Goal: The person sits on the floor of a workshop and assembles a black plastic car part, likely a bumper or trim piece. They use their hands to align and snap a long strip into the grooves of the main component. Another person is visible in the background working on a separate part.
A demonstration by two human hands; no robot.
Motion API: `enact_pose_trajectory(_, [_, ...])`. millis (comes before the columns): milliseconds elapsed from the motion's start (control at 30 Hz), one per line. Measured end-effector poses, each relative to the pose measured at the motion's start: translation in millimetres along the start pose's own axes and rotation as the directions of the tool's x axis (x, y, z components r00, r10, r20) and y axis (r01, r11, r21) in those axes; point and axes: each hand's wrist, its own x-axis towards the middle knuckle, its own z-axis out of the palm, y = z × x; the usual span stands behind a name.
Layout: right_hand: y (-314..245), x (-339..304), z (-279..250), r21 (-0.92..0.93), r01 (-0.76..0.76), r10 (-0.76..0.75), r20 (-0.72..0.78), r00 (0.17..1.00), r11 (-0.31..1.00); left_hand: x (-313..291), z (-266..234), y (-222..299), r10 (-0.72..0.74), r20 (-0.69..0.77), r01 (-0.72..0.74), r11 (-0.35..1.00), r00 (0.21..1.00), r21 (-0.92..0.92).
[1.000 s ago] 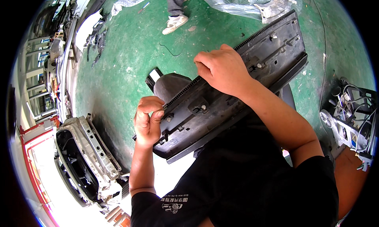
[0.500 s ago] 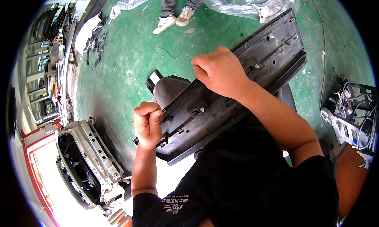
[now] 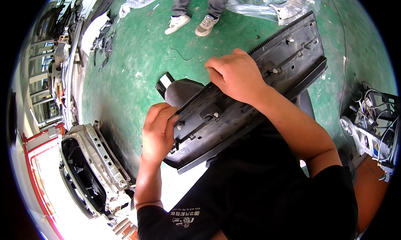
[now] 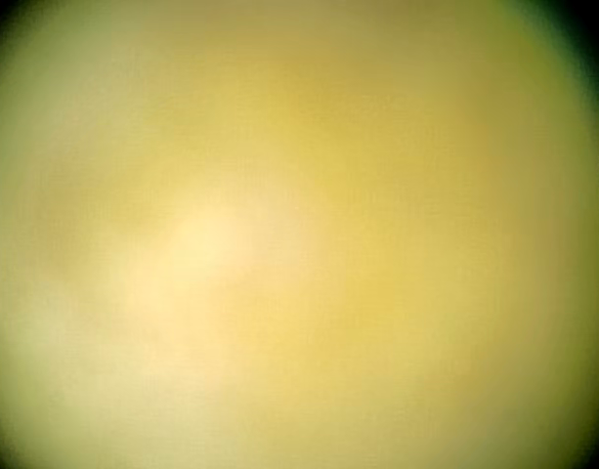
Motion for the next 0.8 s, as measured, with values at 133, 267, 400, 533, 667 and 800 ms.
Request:
enact_pose_trajectory(133, [1,0,1,-0.025,-0.003,0.003,0.019,1.000,1.000,2,-4,6,0.006,0.108,-0.025,0.985,0.994,0.172])
enact_pose_trajectory(267, [0,1,1,-0.007,0.006,-0.006,0.004,1.000,1.000,6,-8,5,0.067,0.189,-0.123,0.945,0.980,0.304])
enact_pose_trajectory(400, [-1,1,-2,-0.014,0.002,-0.002,0.000,1.000,1.000,8,-8,5,0.090,0.175,-0.143,0.938,0.980,0.316])
enact_pose_trajectory(533, [2,0,1,-0.008,0.001,-0.001,0.030,1.000,1.000,-3,3,-3,0.131,0.057,-0.143,0.933,0.990,0.331])
enact_pose_trajectory(667, [1,0,4,-0.023,-0.007,0.008,0.023,1.000,1.000,-11,7,-7,0.181,0.009,-0.174,0.931,0.983,0.320])
enact_pose_trajectory(800, [-1,1,9,-0.011,-0.004,0.003,-0.009,1.000,1.000,-10,8,-14,0.141,-0.017,-0.135,0.972,0.990,0.192])
